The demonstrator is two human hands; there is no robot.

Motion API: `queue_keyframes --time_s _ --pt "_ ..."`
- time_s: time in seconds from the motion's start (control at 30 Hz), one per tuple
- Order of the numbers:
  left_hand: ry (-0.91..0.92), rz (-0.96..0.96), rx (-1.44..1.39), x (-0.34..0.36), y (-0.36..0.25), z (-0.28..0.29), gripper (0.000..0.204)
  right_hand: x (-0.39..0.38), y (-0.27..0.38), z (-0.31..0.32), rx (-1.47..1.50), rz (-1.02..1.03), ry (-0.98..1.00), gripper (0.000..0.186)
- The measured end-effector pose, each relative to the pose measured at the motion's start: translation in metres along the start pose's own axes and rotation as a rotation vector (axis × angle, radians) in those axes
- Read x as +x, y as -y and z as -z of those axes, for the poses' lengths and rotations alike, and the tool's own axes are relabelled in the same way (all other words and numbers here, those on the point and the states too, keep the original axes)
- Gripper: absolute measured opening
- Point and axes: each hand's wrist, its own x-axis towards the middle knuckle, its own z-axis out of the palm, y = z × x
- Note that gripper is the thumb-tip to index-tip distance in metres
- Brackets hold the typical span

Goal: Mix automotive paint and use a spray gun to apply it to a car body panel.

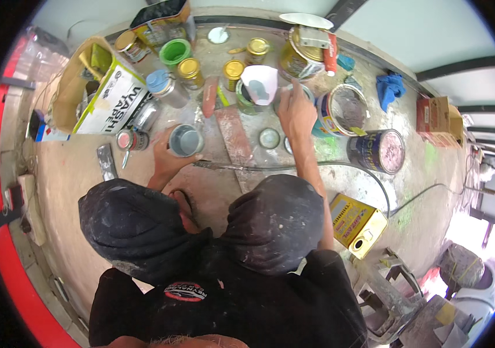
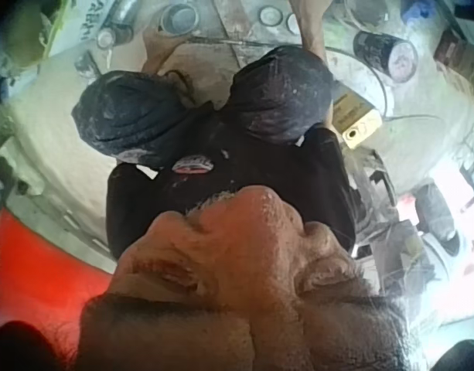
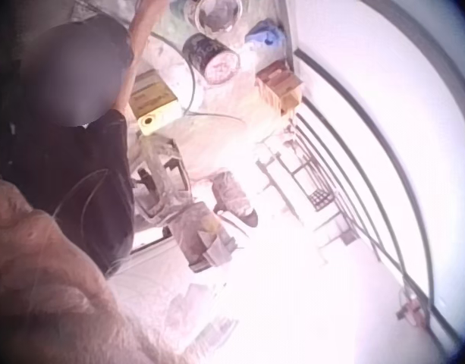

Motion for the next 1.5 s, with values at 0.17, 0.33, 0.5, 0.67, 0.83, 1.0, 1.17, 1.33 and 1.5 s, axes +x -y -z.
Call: queue_keyframes --time_s 0.17,0.33,0.5,0.67,0.83,1.0,1.17,1.33,1.5 --pt "-0.008 -0.016 0.045 0.000 0.015 0.011 0.077 -0.092 -0.033 0.008 0.289 -0.117 0.011 0.026" --pt "0.017 -0.051 -0.014 0.021 -0.003 0.031 0.080 -0.177 -0.047 0.009 0.009 0.389 0.280 0.027" --pt "0.085 -0.062 0.044 0.052 -0.032 0.057 0.080 -0.199 -0.096 -0.012 0.017 0.305 0.261 0.022" --pt "0.029 -0.112 0.087 0.072 -0.049 0.110 0.081 -0.190 -0.109 0.021 -0.099 0.165 0.292 0.044" --pt "-0.055 -0.121 0.072 0.071 -0.070 0.126 0.084 -0.186 -0.084 0.150 -0.407 -0.152 0.088 0.090" --pt "-0.008 -0.057 0.023 0.063 -0.045 0.121 0.089 -0.233 -0.127 0.236 -0.805 -0.731 0.037 0.116" --pt "0.111 -0.054 -0.034 0.063 -0.025 0.105 0.089 -0.254 -0.149 0.251 -0.522 -0.928 -0.013 0.121" --pt "0.206 0.035 -0.033 0.073 -0.048 0.086 0.085 -0.216 -0.130 0.300 -0.436 -0.803 0.129 0.117" --pt "0.141 0.022 0.019 0.070 -0.038 0.093 0.080 -0.144 -0.104 0.384 -0.196 -0.471 -0.046 0.108"
